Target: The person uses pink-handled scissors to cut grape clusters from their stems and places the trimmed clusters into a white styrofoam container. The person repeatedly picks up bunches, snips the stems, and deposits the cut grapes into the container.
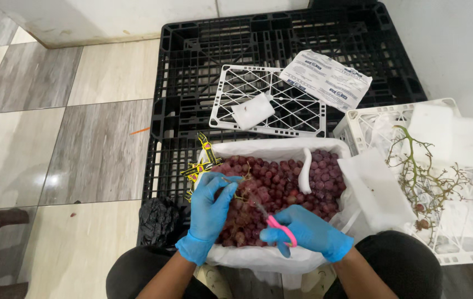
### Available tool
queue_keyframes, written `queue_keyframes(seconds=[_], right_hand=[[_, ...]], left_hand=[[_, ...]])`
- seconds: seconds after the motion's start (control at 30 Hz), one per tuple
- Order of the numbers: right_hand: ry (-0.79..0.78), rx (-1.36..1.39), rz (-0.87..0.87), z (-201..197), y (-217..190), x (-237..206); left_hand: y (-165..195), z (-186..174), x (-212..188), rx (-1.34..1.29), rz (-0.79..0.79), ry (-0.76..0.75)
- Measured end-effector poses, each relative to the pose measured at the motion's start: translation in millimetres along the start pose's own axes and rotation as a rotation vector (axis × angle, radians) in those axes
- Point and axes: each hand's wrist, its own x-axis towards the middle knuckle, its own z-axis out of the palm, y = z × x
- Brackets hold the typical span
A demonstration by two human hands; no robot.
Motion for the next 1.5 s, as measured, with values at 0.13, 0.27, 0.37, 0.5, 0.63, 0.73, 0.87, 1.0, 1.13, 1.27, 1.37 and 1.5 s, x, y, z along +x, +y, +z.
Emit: queue_keyframes(seconds=[0.13, 0.27, 0.37, 0.5, 0.63, 0.73, 0.87, 1.0, 1.13, 1.27, 1.37, 1.5], right_hand=[[0.028, -0.068, 0.153, 6, -11, 3], [0.092, -0.172, 0.205, 11, -18, 6], [0.119, -0.173, 0.202, 11, -18, 8], [0.166, -0.176, 0.164, 13, -13, 11], [0.284, -0.192, 0.125, 16, -4, 16], [0.361, -0.256, 0.016, 20, 3, 18], [0.271, -0.154, -0.05, 21, 11, 7], [0.298, -0.264, -0.021, 23, 10, 5], [0.331, -0.385, 0.005, 25, 8, 6], [0.333, -0.33, -0.022, 27, 8, 8], [0.383, -0.471, -0.082, 27, 10, 12], [0.421, -0.534, -0.06, 27, 12, 17]], left_hand=[[-4, 8, -5, 0.039, -0.004, 0.015], [-8, 12, -9, -0.025, -0.001, -0.007], [-8, 14, -10, 0.004, 0.037, -0.02], [-4, 14, -11, 0.049, 0.015, -0.031], [1, 12, -11, 0.148, 0.11, 0.016], [2, 10, -8, 0.335, 0.213, 0.128], [1, 9, -6, 0.184, 0.046, 0.153], [-1, 11, -6, 0.019, -0.01, 0.176], [-2, 13, -7, -0.029, -0.032, 0.212], [-4, 14, -8, -0.061, -0.034, 0.2], [-7, 18, -11, -0.095, -0.052, 0.171], [-11, 21, -12, -0.086, -0.044, 0.147]])
